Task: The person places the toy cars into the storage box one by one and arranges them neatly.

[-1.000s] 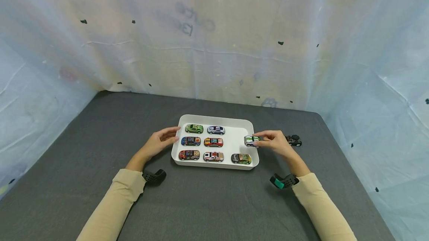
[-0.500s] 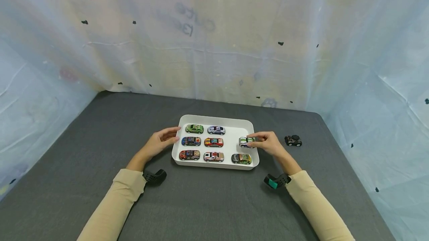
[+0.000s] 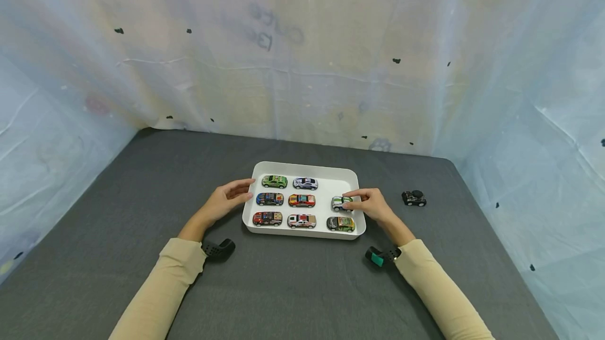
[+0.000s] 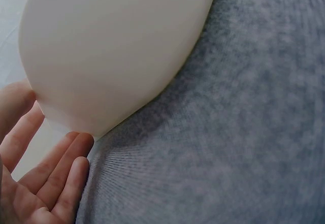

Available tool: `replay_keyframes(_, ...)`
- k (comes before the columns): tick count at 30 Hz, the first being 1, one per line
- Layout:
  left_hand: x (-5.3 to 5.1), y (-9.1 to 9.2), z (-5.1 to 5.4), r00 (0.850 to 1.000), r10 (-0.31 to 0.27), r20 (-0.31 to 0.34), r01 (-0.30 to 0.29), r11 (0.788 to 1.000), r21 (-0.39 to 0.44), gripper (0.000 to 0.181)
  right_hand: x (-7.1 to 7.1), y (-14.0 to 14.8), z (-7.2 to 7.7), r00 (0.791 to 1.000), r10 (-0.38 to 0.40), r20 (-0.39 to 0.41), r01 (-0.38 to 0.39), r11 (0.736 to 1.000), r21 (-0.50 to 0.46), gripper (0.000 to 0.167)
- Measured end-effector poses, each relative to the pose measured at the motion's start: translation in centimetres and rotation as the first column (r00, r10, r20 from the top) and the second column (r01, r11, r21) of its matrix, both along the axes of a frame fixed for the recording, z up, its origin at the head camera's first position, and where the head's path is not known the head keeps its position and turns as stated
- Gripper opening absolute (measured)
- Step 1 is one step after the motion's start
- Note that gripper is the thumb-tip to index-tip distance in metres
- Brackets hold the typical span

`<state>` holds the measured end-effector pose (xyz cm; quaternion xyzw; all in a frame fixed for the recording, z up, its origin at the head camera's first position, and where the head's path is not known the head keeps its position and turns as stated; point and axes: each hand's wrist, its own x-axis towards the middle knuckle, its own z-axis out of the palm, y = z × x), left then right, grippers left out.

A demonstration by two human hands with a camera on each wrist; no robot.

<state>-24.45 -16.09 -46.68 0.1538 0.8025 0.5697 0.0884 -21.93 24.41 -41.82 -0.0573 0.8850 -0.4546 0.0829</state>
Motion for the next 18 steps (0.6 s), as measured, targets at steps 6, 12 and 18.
replay_keyframes(6,0.01,-0.10,0.04,1.000,-0.003,0.007,0.003,1.000,-0.003,0.052,-0.36,-0.27,-0.23,0.999,-0.033,-0.008,0.033,0.999,0.019,0.037)
replay_keyframes(12,0.08,-0.07,0.16,1.000,0.004,0.015,-0.003,1.000,-0.008,0.052,-0.55,-0.65,-0.44,0.999,-0.037,-0.003,0.037,0.999,0.027,0.035)
replay_keyframes(18,0.06,0.02,0.17,1.000,0.001,0.012,-0.001,1.000,0.002,0.052,-0.57,-0.77,-0.42,0.999,-0.039,-0.004,0.039,0.998,0.043,0.035)
